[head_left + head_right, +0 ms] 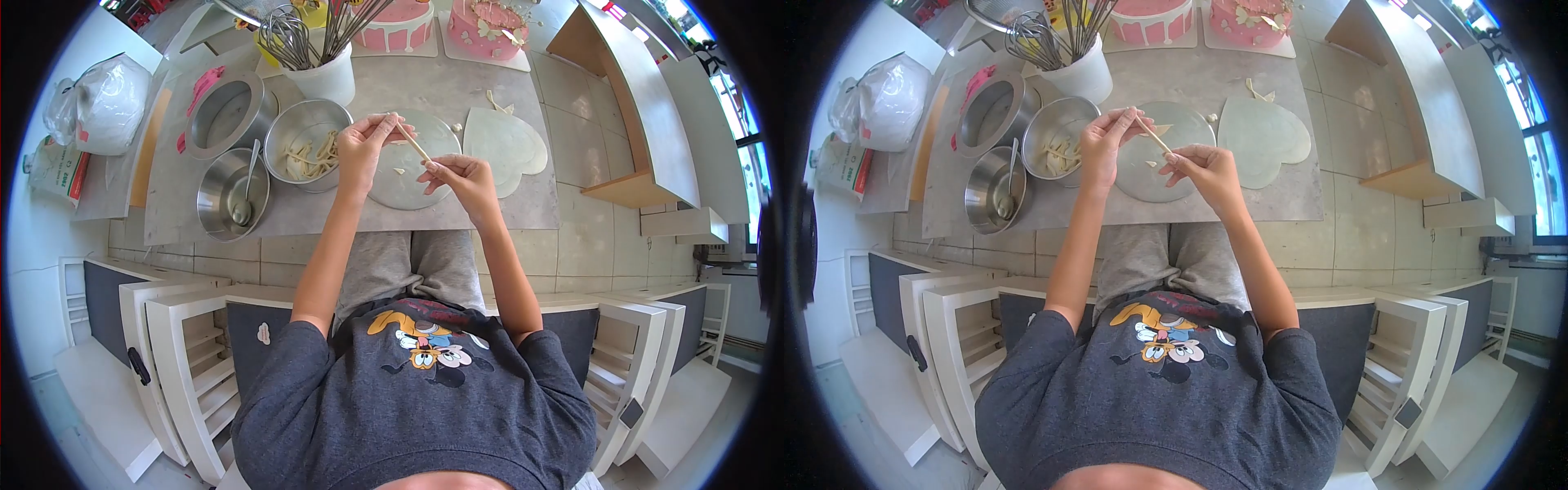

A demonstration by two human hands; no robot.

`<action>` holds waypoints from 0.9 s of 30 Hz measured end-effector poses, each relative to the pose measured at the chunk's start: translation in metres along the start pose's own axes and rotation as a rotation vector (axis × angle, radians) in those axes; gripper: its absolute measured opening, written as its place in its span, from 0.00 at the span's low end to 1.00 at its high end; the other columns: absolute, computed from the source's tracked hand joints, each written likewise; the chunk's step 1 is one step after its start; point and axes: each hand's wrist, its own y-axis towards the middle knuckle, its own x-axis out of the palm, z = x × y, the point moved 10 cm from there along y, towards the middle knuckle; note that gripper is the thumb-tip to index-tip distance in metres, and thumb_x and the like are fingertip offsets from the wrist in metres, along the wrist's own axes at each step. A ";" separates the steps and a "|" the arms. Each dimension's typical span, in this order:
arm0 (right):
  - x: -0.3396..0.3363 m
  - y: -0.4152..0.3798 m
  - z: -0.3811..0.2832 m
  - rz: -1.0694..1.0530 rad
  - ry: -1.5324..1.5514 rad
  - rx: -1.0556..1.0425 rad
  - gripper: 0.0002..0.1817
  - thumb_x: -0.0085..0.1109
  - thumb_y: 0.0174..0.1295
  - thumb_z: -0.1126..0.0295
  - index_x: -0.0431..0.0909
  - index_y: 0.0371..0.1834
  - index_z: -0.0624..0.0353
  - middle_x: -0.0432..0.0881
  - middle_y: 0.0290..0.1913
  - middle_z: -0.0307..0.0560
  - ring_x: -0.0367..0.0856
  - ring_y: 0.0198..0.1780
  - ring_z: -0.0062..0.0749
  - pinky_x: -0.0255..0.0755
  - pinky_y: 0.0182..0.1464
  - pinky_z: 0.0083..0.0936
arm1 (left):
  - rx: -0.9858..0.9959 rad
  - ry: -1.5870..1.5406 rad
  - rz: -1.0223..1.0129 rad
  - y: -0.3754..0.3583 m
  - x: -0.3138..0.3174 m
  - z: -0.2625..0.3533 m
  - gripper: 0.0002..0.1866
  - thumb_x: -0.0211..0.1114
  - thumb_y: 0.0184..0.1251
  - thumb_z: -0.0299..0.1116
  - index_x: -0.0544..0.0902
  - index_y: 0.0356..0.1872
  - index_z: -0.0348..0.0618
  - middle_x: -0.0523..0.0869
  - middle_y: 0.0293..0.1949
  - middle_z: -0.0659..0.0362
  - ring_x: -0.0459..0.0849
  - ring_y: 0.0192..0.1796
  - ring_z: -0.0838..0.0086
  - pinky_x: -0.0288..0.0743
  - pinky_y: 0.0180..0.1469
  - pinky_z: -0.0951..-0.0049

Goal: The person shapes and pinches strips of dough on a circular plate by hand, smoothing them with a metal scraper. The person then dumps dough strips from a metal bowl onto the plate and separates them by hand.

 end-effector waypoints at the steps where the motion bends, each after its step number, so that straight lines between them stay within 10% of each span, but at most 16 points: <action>1: 0.000 0.000 -0.001 0.001 0.003 -0.010 0.12 0.59 0.58 0.69 0.80 0.36 0.71 0.83 0.28 0.51 0.81 0.26 0.26 0.72 0.32 0.17 | 0.000 0.000 0.001 0.000 0.000 0.000 0.10 0.60 0.63 0.31 0.80 0.35 0.31 0.84 0.30 0.50 0.85 0.36 0.68 0.79 0.45 0.70; 27: 0.005 -0.003 0.004 -0.018 0.001 -0.009 0.12 0.58 0.59 0.69 0.79 0.36 0.69 0.83 0.28 0.49 0.81 0.27 0.24 0.72 0.34 0.16 | -0.057 0.023 -0.030 -0.002 -0.004 -0.009 0.11 0.63 0.59 0.28 0.81 0.38 0.29 0.85 0.33 0.47 0.85 0.36 0.66 0.78 0.47 0.71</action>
